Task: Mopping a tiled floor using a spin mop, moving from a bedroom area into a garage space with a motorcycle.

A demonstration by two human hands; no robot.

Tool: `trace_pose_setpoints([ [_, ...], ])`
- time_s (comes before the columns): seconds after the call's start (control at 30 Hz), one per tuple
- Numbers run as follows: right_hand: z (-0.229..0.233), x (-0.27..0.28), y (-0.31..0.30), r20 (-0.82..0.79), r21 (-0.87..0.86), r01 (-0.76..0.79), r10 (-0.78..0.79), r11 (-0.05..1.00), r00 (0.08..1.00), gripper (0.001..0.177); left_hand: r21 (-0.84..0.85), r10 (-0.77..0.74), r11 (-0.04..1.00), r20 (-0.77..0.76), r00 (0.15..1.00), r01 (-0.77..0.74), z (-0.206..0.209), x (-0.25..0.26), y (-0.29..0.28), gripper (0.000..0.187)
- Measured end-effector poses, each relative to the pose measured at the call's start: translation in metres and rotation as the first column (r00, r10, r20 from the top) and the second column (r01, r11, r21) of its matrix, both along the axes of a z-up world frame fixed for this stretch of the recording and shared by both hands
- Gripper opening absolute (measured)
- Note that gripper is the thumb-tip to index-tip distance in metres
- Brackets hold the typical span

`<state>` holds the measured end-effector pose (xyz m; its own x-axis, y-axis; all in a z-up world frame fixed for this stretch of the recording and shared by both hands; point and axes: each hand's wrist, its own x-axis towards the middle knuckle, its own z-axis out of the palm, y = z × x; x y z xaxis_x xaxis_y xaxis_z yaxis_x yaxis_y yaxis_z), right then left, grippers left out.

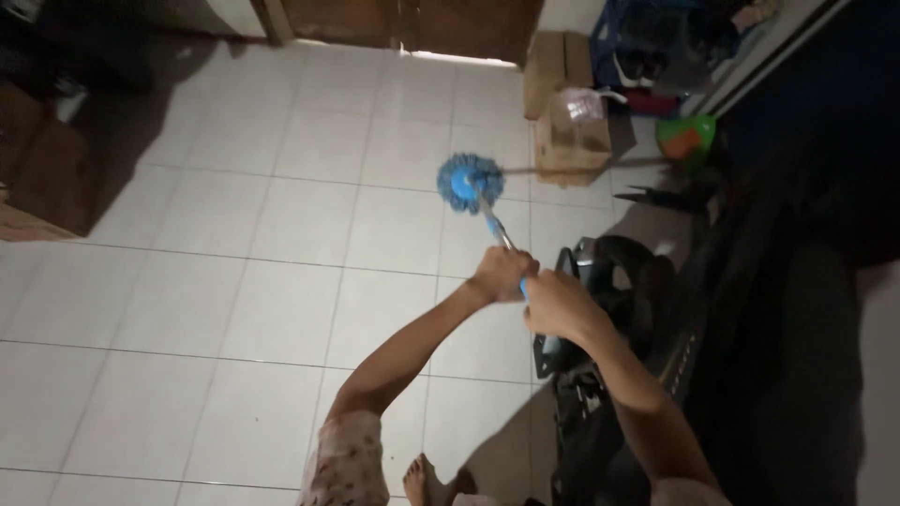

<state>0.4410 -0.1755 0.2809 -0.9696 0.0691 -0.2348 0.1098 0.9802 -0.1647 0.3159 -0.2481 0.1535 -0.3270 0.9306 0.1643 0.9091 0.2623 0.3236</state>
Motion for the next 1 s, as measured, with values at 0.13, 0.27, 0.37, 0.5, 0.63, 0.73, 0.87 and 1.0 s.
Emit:
trace_pose_setpoints([
  [0.13, 0.058, -0.003, -0.023, 0.102, -0.009, 0.005, -0.004, 1.000, 0.995, 0.023, 0.019, 0.029, 0.999, 0.069, 0.997, -0.030, 0.050, 0.006, -0.029, 0.019],
  [0.27, 0.071, -0.048, -0.017, 0.001, -0.074, 0.118, -0.118, 0.990, 0.993, 0.032, 0.088, 0.123, 0.987, 0.101, 0.987, -0.132, 0.042, -0.040, -0.009, 0.025],
  [0.37, 0.056, -0.100, -0.011, -0.105, -0.066, 0.204, -0.211, 0.977, 0.972, 0.041, 0.107, 0.172, 0.976, 0.146, 0.974, -0.189, 0.041, -0.096, 0.004, 0.035],
  [0.5, -0.090, -0.191, 0.026, -0.212, -0.003, 0.206, -0.202, 0.979, 0.956, 0.040, 0.124, 0.184, 0.970, 0.186, 0.965, -0.208, -0.062, -0.191, 0.032, 0.030],
  [0.63, -0.278, -0.272, 0.021, -0.278, -0.082, 0.108, -0.126, 0.991, 0.952, 0.051, 0.079, 0.155, 0.966, 0.585, 0.796, -0.246, -0.180, -0.272, 0.015, 0.014],
  [0.73, -0.308, -0.320, 0.000, -0.361, -0.054, 0.080, -0.094, 0.995, 0.928, 0.059, -0.054, 0.223, 0.975, 0.203, 0.953, -0.217, -0.188, -0.311, -0.002, 0.020],
  [0.87, -0.265, -0.312, -0.027, -0.195, -0.153, 0.097, -0.126, 0.984, 0.973, 0.063, -0.187, 0.311, 0.945, 0.254, 0.916, -0.269, -0.199, -0.311, -0.018, 0.032],
  [1.0, -0.234, -0.254, -0.002, -0.492, 0.071, -0.250, 0.252, 0.966, 0.833, 0.064, 0.052, 0.090, 0.993, 0.202, 0.975, -0.102, -0.153, -0.270, -0.027, 0.033],
])
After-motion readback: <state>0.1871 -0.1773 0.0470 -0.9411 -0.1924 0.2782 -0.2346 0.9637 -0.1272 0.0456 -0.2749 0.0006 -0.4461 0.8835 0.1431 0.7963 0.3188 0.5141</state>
